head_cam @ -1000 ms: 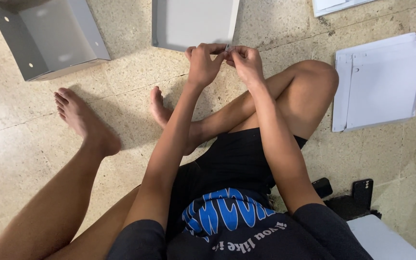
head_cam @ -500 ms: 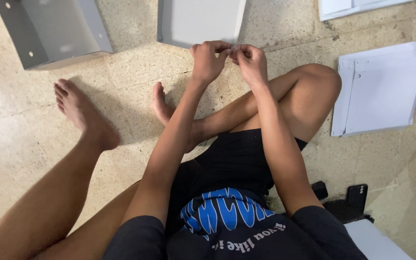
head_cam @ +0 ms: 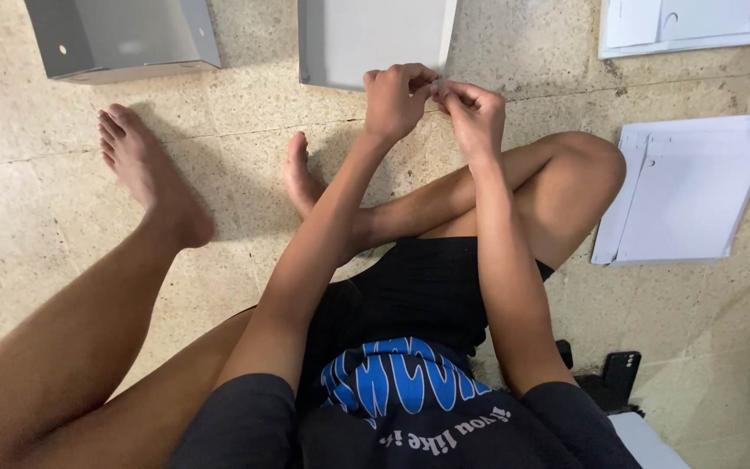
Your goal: Assembling a cardboard box by folding and tucking the flaps of a pre-cut sheet.
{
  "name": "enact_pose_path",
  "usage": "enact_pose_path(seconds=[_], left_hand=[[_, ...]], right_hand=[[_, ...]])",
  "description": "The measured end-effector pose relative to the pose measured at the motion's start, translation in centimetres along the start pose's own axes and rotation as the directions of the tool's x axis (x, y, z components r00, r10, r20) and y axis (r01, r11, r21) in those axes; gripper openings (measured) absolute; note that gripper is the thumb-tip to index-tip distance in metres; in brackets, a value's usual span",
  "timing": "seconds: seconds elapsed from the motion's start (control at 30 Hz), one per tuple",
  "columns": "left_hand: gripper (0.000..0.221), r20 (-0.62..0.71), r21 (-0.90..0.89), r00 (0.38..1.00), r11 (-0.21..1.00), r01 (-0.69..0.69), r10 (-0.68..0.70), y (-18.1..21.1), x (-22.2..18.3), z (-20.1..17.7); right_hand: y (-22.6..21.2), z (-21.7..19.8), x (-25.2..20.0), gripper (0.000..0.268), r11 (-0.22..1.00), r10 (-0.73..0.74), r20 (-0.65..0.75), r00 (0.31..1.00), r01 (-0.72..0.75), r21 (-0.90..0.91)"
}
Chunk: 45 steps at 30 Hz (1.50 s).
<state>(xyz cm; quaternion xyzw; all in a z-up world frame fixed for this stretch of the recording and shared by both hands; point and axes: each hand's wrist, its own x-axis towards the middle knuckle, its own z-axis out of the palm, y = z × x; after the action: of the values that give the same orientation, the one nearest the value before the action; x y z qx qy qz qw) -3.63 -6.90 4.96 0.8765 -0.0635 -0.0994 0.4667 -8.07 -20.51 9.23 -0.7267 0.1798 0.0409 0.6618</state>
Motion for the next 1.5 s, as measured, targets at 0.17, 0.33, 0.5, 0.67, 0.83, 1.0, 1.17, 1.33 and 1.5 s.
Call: enact_pose_path(seconds=[0.17, 0.33, 0.5, 0.67, 0.83, 1.0, 1.17, 1.33, 1.5], left_hand=[[0.014, -0.017, -0.04, 1.0, 0.999, -0.001, 0.0, -0.6, 0.4, 0.3], [0.017, -0.012, -0.075, 1.0, 0.997, 0.009, -0.009, -0.1, 0.4, -0.3], [0.014, 0.005, -0.112, 0.999, 0.993, 0.045, -0.045, 0.7, 0.2, -0.8], [0.008, 0.021, -0.213, 0.999, 0.976, 0.051, -0.048, 1.0, 0.0, -1.2], [0.003, 0.012, -0.29, 0.998, 0.955, 0.069, -0.068, 1.0, -0.1, -1.7], [0.024, 0.023, -0.128, 0.998, 0.99, -0.053, 0.056, 1.5, -0.2, -1.9], [0.012, 0.048, -0.14, 0.999, 0.99, -0.013, 0.02, 2.2, -0.2, -2.3], [0.019, 0.066, -0.167, 0.997, 0.984, 0.058, -0.048, 3.2, -0.3, -2.6], [0.019, 0.365, 0.029, 0.93, 0.999, -0.039, 0.026, 4.9, -0.3, -4.7]], right_hand=[[0.6, 0.0, 0.2, 0.016, 0.993, -0.024, -0.022, 0.999, 0.021, -0.115], [0.5, 0.1, 0.1, 0.011, 0.996, 0.024, -0.048, 0.999, -0.028, -0.082], [0.7, 0.1, 0.4, 0.015, 0.998, 0.046, -0.024, 0.999, -0.045, 0.042], [0.9, 0.0, 0.2, 0.012, 1.0, 0.001, 0.0, 1.0, -0.001, 0.03], [0.5, 0.0, 0.2, 0.009, 1.0, -0.004, -0.016, 1.0, 0.003, -0.013], [0.0, 0.0, 0.0, 0.013, 0.999, 0.032, -0.011, 0.999, -0.032, -0.041], [0.3, -0.2, 0.2, 0.016, 0.999, 0.054, -0.008, 0.999, -0.054, 0.002], [1.3, -0.4, 0.8, 0.023, 0.992, 0.084, 0.009, 0.996, -0.084, 0.091], [1.2, -0.7, 0.8, 0.027, 0.975, 0.071, -0.002, 0.997, -0.069, 0.212]])
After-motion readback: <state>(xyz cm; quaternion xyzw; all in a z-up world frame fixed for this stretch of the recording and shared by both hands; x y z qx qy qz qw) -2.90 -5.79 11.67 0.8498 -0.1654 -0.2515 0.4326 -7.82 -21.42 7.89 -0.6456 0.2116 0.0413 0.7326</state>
